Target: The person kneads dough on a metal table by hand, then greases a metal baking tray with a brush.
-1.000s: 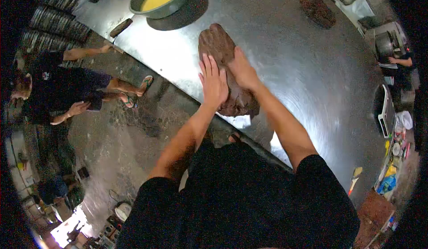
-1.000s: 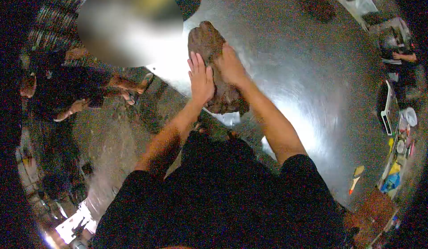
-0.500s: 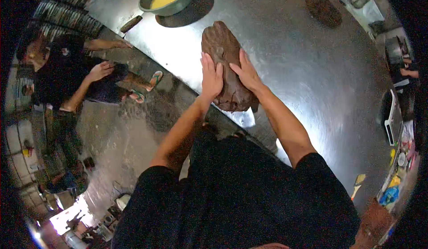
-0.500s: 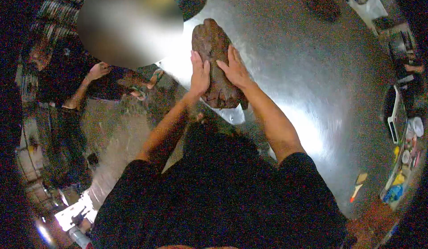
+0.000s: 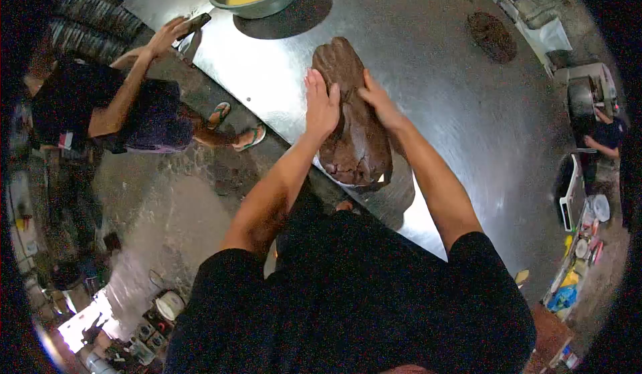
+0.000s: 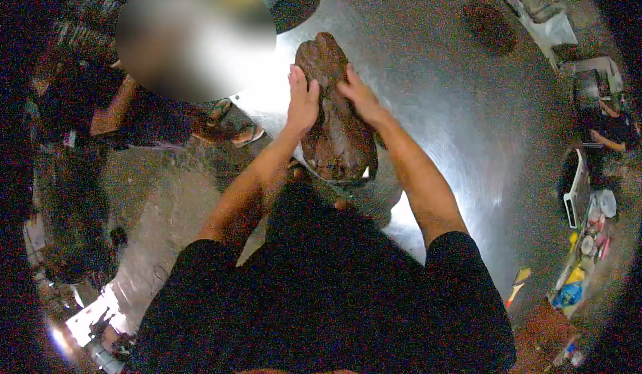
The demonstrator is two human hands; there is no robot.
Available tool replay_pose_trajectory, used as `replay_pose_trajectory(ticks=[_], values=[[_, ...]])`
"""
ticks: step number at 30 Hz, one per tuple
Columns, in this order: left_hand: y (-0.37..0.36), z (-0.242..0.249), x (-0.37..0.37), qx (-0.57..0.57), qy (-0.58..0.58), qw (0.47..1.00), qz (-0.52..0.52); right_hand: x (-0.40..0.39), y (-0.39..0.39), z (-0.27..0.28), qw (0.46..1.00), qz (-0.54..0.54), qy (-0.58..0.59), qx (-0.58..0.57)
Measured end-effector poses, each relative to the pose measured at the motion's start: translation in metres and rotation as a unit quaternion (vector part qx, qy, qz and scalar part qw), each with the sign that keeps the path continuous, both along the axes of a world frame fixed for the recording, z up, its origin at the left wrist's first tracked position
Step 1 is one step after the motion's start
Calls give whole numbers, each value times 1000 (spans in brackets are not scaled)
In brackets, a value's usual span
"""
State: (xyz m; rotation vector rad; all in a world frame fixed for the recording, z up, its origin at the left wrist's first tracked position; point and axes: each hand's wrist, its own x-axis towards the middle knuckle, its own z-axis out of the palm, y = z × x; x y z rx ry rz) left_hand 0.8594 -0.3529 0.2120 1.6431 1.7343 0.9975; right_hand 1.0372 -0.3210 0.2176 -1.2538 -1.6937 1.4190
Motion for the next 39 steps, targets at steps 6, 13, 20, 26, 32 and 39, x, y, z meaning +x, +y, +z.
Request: replay_pose_trajectory(ticks=[6,13,20,26,32,39], values=[[25,5,-21,-7,1,1000,-5,-20,34,23,995,-17,-66,74],[49,11,-6,22,48,998,-16,-34,61,-9,989,-73,-64,111],[85,3,-27,-4,-107,989,-105,-30,114,5,999,27,20,9],[111,14,-22,-85,-154,981,-83,-45,125,-12,984,-8,-72,164],[122,-16,-28,38,19,991,-131,-57,124,-5,993,30,-69,95],[24,7,-2,12,96,994,-44,-51,86,-27,966,-10,-152,207]])
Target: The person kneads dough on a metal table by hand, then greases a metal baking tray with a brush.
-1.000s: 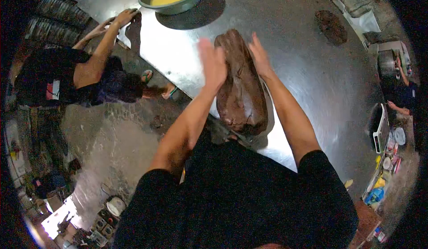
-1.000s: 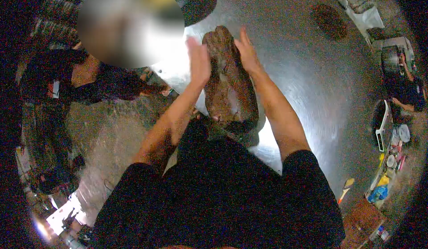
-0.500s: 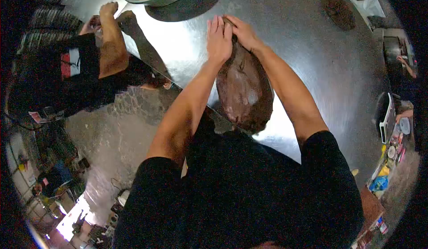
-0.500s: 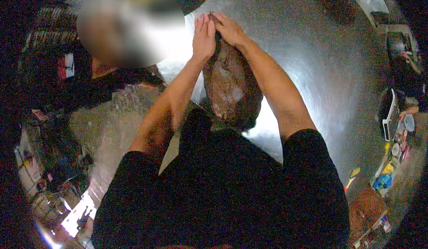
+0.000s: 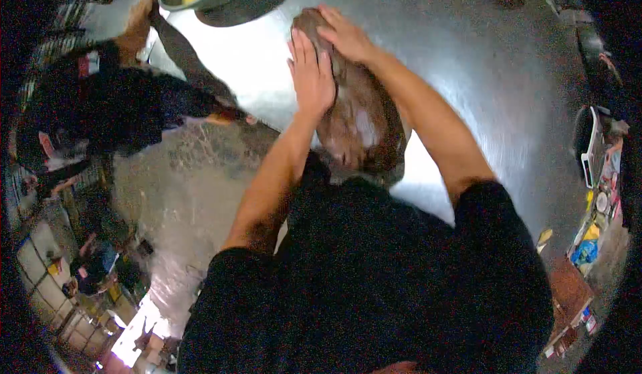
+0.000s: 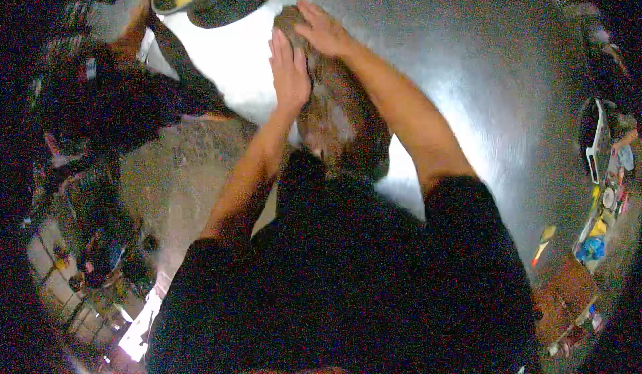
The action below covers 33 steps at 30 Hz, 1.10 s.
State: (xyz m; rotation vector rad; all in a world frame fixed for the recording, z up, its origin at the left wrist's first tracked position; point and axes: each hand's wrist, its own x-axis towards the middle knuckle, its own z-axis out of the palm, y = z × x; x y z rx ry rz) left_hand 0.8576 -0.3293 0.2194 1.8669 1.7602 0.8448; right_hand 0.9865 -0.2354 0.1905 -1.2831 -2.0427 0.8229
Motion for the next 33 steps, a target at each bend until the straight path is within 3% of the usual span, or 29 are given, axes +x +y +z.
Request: replay_pose_trajectory(ticks=[2,4,5,6,8,11,12,14,16,18,19,20,21,23,25,26,29,31,32,33], values=[[-2,5,1,11,-2,1000,5,6,-3,10,999,24,13,-27],[-3,20,1,58,30,994,87,12,-19,28,989,-65,60,116],[-15,25,4,62,85,993,54,8,-37,11,991,-93,-2,96],[-29,14,13,26,63,997,-26,12,-60,9,998,-50,1,45],[-27,7,15,33,81,996,-8,11,-55,0,997,-42,26,60],[-45,50,26,66,95,991,70,28,-78,39,987,-99,48,121],[-42,41,31,74,92,990,70,34,-76,27,986,-98,46,130],[-70,21,36,34,146,988,-32,28,-112,8,991,-60,-38,110],[-72,23,36,38,153,987,-32,37,-117,16,996,-51,-15,75],[-86,49,41,115,107,988,4,50,-129,45,988,-112,60,89],[-104,47,45,147,109,982,-43,44,-141,20,980,-127,8,151],[-113,15,36,79,150,982,-83,45,-168,23,996,-73,-37,48],[-122,15,37,53,153,984,-77,44,-178,18,997,-69,-21,38],[-117,27,41,50,160,984,-66,46,-170,22,997,-64,-2,53],[-129,54,48,113,162,980,-33,48,-180,44,986,-147,40,74],[-137,35,48,115,164,976,-82,43,-192,37,986,-132,41,88],[-141,31,47,64,170,979,-97,55,-201,28,992,-87,-23,88],[-143,44,36,99,78,989,-83,61,-205,48,982,-131,137,-7],[-140,40,35,106,78,988,-83,66,-211,59,970,-180,164,13],[-144,26,32,78,43,996,0,62,-220,36,979,-163,116,27]])
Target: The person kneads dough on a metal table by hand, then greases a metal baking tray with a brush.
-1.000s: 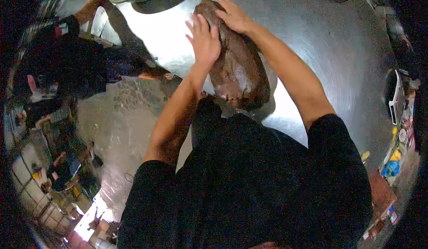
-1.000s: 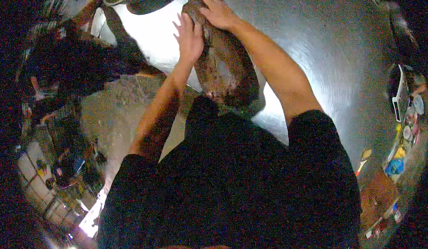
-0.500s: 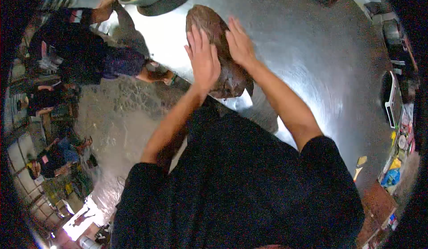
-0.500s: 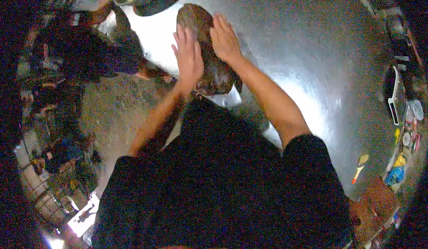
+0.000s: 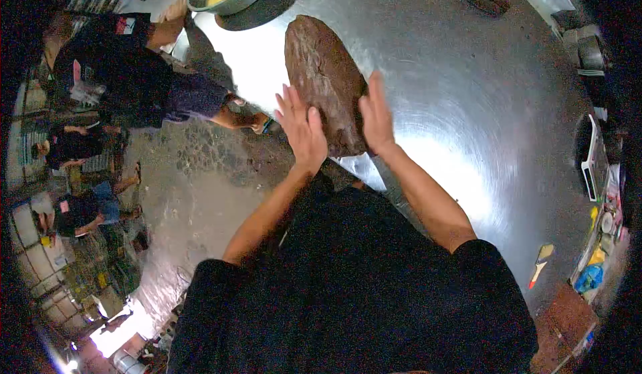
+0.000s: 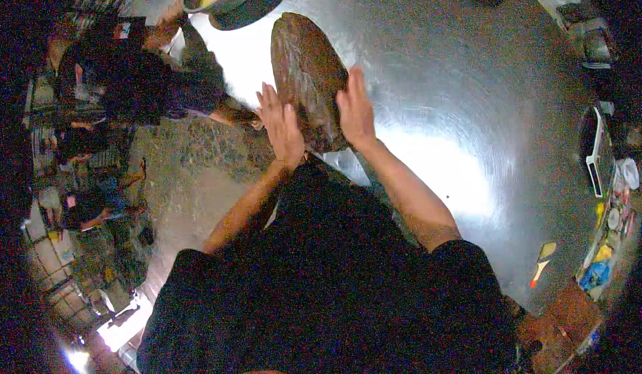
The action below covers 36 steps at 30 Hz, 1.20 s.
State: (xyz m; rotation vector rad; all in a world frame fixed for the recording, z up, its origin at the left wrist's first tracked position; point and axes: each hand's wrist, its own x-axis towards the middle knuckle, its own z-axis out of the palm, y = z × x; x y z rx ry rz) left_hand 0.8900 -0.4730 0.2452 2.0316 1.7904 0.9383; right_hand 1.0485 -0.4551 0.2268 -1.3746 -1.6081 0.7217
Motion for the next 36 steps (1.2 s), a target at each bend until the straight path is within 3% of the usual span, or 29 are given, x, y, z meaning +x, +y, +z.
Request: replay_pose_trajectory(ticks=[1,3,5,6,7,9,11,13,14,17,19,20,21,23,24,25,27,28,29,30,31,33,34,36], values=[[-10,-15,-3,-32,-40,995,80,-6,-14,-25,999,15,-50,0],[-18,-26,1,-7,-20,998,51,-2,-10,-23,998,31,-26,-45],[-13,-21,-4,-66,-64,995,27,20,-1,-33,957,123,232,-125],[-15,-21,-17,-82,-144,986,9,38,-2,-17,992,68,90,-58],[-16,-24,-24,-39,-204,977,50,33,-2,-20,992,72,91,-50],[-17,-23,-4,-57,-177,979,78,10,-13,-29,995,-42,76,-57],[-24,-25,18,-99,-128,976,143,-15,-25,-21,999,14,35,-10],[-23,-28,7,-84,-156,974,141,-2,-23,-20,993,66,97,-24],[-23,-27,-8,-95,-222,964,111,10,-25,-20,993,60,101,-21],[-20,-21,-15,-40,-252,960,113,9,-29,-12,994,-14,104,17],[-27,-23,22,-93,-165,970,149,-24,-36,-19,998,-8,64,-7],[-22,-51,10,-75,-120,984,109,-16,-33,-13,993,27,109,-39],[-23,-45,0,-66,-120,984,111,-1,-28,-18,993,72,87,-45],[-19,-30,-28,-119,-117,984,61,29,-22,-37,997,44,51,-25],[-14,-32,-33,-23,-87,994,59,15,-20,-24,995,-4,102,-5],[-23,-40,-24,-27,-89,994,63,-13,-22,-15,991,6,50,-121],[-21,-27,9,-136,-157,974,94,-15,-27,-13,996,26,37,-76],[-16,-45,-7,-129,-146,980,37,-4,-17,-9,994,72,15,-77],[-21,-17,-18,-180,-158,971,-4,16,-19,-9,989,119,-6,-91],[-20,-15,-26,-119,-84,989,16,27,-16,-6,992,106,-25,-58],[-19,-13,-31,-58,-9,998,37,25,-12,-6,999,4,-18,-33],[-7,-56,-16,-69,-43,997,-11,-13,-15,-3,997,20,-78,-21],[-11,-46,-5,-6,-58,998,17,-26,-14,-2,991,32,-133,3],[-5,-39,-17,-28,-39,999,5,-20,-7,9,996,31,-76,-22]])
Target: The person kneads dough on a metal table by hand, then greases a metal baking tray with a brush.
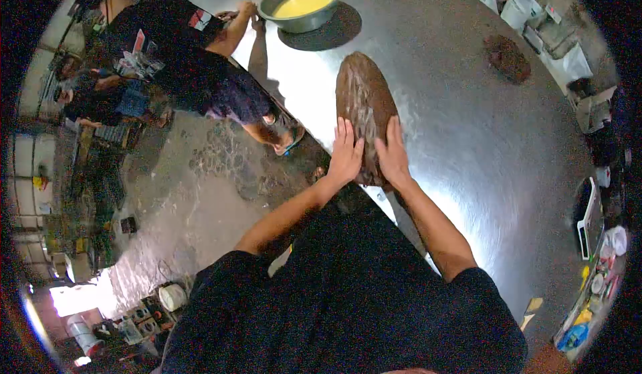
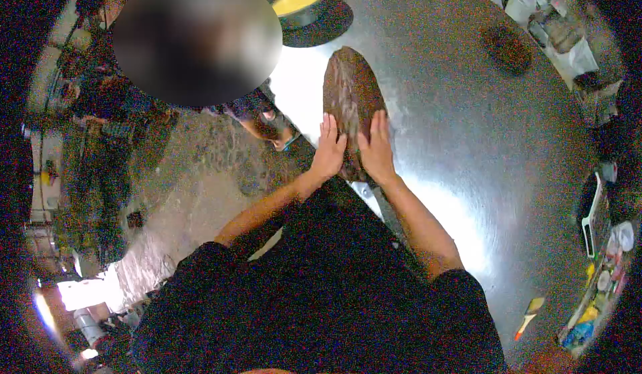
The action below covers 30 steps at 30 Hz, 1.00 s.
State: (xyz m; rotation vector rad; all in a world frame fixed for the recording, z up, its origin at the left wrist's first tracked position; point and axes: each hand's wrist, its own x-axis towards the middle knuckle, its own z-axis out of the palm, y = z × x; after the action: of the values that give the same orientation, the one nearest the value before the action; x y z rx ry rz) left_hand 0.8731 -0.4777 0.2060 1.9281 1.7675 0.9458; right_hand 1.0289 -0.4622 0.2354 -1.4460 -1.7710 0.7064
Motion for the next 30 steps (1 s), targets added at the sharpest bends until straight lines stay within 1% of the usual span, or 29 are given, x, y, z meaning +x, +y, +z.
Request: replay_pose_trajectory(ticks=[1,2,3,5,6,7,9,10,11,13,14,15,16,17,18,19,21,22,23,25,26,28,30], values=[[-4,1,-7,-36,21,999,-16,4,0,3,997,-6,58,-42],[-15,31,-6,-61,24,998,15,8,2,-1,999,-31,3,29],[-15,29,-5,-64,23,997,20,3,8,-5,999,-26,2,26],[-25,23,2,-92,-11,996,-17,-7,11,-10,995,50,-78,22],[-21,25,0,-124,3,992,-22,-4,13,-3,995,53,-84,-19],[-21,26,-3,-125,5,992,-21,-6,14,0,995,53,-81,-20],[-25,36,-5,-88,67,993,-30,-9,13,2,992,-16,-106,73],[-30,34,-5,-94,65,993,-31,-15,10,-5,989,32,-136,42],[-29,32,-7,-100,46,993,-45,-15,10,2,989,30,-138,41],[-18,27,-13,-103,11,992,-71,-14,20,18,994,20,-100,33],[-15,37,-12,-40,21,999,-7,-15,18,35,984,-4,-150,101],[-12,29,-11,-49,20,999,-10,-21,19,27,984,-5,-152,91],[-12,22,-5,-63,27,997,-39,-25,22,15,980,25,-193,51],[-3,23,-5,-62,36,995,-67,-32,32,17,971,53,-231,26],[-4,28,-6,-95,26,992,-74,-31,37,23,970,63,-236,-14],[-7,32,-8,-93,25,993,-73,-31,42,27,969,64,-237,-12],[-16,29,-10,-108,34,992,-51,-38,49,45,973,-22,-199,112],[-20,18,-9,-120,-1,992,-42,-43,57,19,942,48,-326,59],[-21,18,-8,-129,7,991,-39,-43,53,18,943,41,-328,46],[-16,15,-17,-114,-33,990,-83,-46,61,31,963,34,-262,48],[-15,15,-22,-119,-33,987,-100,-46,61,46,954,21,-278,114],[-13,16,-30,-125,-33,984,-125,-56,70,20,952,49,-289,86],[-7,23,-35,-141,-54,980,-133,-62,77,22,947,66,-309,60]])
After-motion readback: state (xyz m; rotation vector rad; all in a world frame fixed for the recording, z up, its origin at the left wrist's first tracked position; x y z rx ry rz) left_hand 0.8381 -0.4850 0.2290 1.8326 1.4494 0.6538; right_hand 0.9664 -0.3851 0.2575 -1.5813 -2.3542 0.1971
